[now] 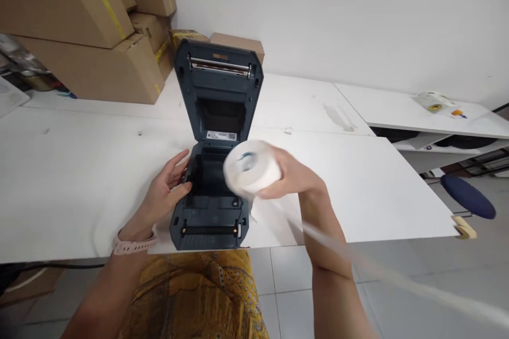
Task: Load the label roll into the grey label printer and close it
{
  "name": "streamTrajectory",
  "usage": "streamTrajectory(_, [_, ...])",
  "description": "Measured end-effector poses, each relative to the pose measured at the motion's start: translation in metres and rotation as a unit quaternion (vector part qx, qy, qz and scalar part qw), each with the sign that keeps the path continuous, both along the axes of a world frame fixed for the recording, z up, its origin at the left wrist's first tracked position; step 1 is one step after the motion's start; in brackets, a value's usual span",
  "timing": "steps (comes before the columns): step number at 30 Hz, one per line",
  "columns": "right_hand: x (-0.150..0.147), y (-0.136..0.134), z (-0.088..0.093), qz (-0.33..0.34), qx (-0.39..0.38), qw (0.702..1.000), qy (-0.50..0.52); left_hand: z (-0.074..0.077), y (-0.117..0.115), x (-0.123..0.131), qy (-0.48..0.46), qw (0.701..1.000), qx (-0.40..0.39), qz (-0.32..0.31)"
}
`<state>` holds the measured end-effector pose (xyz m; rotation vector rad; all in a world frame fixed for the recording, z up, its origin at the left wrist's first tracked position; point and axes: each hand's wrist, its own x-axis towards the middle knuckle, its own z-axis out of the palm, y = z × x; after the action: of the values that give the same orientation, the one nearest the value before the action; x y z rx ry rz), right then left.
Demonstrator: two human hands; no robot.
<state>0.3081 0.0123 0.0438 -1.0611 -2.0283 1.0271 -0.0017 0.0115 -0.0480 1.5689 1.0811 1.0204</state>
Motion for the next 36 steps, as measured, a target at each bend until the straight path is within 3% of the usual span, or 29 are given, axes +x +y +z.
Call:
streamTrajectory(2, [-0.03, -0.004, 0.012, 0.042, 0.028, 0.992, -0.113, -0.001, 0.0, -0.002, -0.008, 1.0, -0.001, -0.015])
streamTrajectory(5, [-0.065, -0.004, 0.018, 0.067, 0.115, 0.948, -0.288, -0.003, 0.0, -0.004, -0.008, 0.999, 0.003, -0.039])
streamTrajectory(8, [-0.078, 0.003, 0.014, 0.062, 0.145, 0.924, -0.349, -0.005, 0.0, -0.006, 0.001, 0.999, 0.018, -0.046])
streamTrajectory(15, [-0.073, 0.016, 0.001, 0.087, 0.071, 0.936, -0.334, -0.014, 0.001, -0.008, 0.016, 0.997, 0.052, -0.05])
streamTrajectory(22, [-0.077, 0.013, 0.011, 0.098, 0.022, 0.924, -0.368, -0.004, -0.003, -0.006, 0.025, 0.998, 0.04, -0.049])
streamTrajectory(26, [-0.081, 0.015, 0.013, 0.103, 0.043, 0.916, -0.386, -0.002, -0.004, -0.005, 0.015, 0.998, 0.026, -0.051])
streamTrajectory(31, [-0.082, 0.026, -0.003, 0.109, 0.035, 0.911, -0.395, -0.005, -0.005, -0.006, 0.009, 0.999, 0.017, -0.051])
streamTrajectory(36, [-0.079, 0.018, -0.02, 0.093, 0.155, 0.902, -0.392, -0.01, -0.004, -0.006, 0.011, 0.998, 0.036, -0.043])
